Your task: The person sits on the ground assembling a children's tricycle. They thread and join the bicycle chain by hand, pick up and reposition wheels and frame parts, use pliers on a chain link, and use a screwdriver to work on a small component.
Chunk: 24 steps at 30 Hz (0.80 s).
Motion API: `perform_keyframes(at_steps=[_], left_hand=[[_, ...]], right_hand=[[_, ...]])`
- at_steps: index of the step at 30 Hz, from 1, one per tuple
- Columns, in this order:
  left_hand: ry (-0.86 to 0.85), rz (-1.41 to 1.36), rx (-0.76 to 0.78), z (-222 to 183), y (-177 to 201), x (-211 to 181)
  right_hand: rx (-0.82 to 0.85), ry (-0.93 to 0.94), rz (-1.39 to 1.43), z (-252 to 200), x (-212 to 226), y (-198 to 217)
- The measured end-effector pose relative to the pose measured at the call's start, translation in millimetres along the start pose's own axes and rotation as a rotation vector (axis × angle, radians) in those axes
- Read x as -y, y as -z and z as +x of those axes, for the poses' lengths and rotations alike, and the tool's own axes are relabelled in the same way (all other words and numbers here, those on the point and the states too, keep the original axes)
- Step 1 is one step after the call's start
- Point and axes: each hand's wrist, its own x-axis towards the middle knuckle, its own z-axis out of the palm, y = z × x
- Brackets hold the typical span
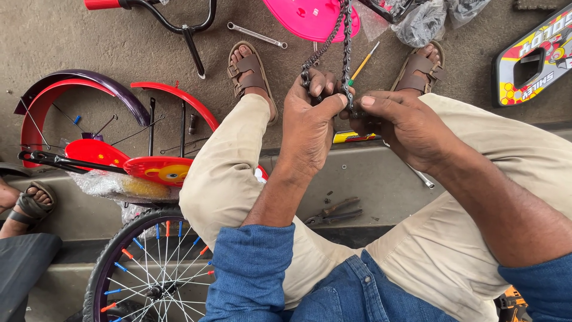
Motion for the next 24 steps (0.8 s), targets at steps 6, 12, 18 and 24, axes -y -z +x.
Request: perform_keyframes(at_steps=[6, 12, 18, 24], left_hand=[[-0.069, 0.262, -0.004, 0, 0, 7], [-0.121, 0.275, 0.048, 1, 5, 14], [-0.059, 0.219, 0.037, -1, -1, 4], [-0.058, 0.208, 0.055, -2, -2, 5]], right_hand=[[-0.008, 0.023, 0.024, 6, -7, 6], [0.022, 0.038, 0.002, 6, -6, 7], [0.002, 0.024, -0.002, 6, -3, 8], [-0.001, 0.019, 0.013, 5, -1, 6]])
